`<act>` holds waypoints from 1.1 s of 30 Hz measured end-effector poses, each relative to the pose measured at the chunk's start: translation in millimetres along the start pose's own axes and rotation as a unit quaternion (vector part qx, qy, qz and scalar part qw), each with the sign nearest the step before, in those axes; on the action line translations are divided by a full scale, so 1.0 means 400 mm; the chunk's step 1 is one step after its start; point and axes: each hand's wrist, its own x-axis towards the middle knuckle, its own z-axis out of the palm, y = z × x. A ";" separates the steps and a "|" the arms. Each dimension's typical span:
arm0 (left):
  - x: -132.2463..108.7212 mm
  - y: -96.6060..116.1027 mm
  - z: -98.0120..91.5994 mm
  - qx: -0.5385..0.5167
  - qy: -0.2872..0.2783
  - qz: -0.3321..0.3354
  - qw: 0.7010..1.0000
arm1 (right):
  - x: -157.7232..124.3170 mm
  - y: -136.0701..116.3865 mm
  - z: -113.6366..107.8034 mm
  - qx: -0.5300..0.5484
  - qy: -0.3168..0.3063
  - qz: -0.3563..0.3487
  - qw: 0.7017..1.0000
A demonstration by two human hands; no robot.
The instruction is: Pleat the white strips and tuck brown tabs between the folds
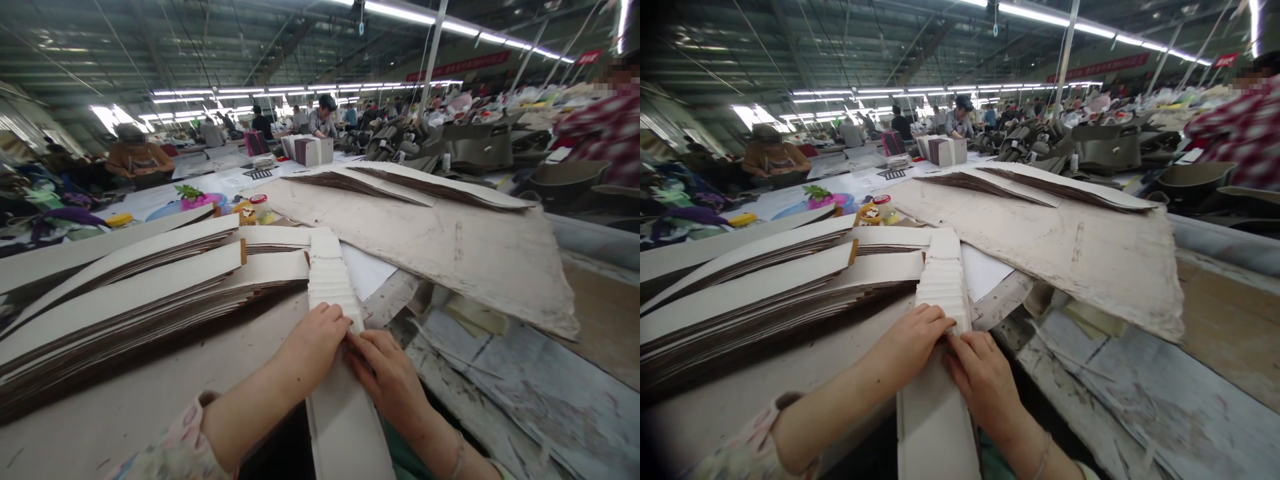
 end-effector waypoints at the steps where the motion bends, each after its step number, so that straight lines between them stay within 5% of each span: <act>1: 0.000 0.003 -0.002 0.006 -0.005 0.000 1.000 | 0.000 0.000 0.000 -0.001 0.003 0.000 1.000; 11: 0.000 0.030 0.003 0.103 -0.065 0.026 0.992 | 0.008 0.001 0.006 0.017 0.012 0.013 1.000; 17: -0.028 -0.004 -0.007 0.018 -0.026 -0.002 1.000 | 0.034 0.011 0.001 0.019 0.005 0.035 0.999; 24: -0.079 -0.062 -0.030 -0.119 0.047 -0.065 0.990 | 0.056 0.017 -0.016 -0.026 -0.076 -0.008 0.997; 33: -0.059 -0.056 -0.032 -0.121 0.028 -0.065 0.990 | 0.097 0.015 -0.042 -0.013 -0.151 -0.020 0.988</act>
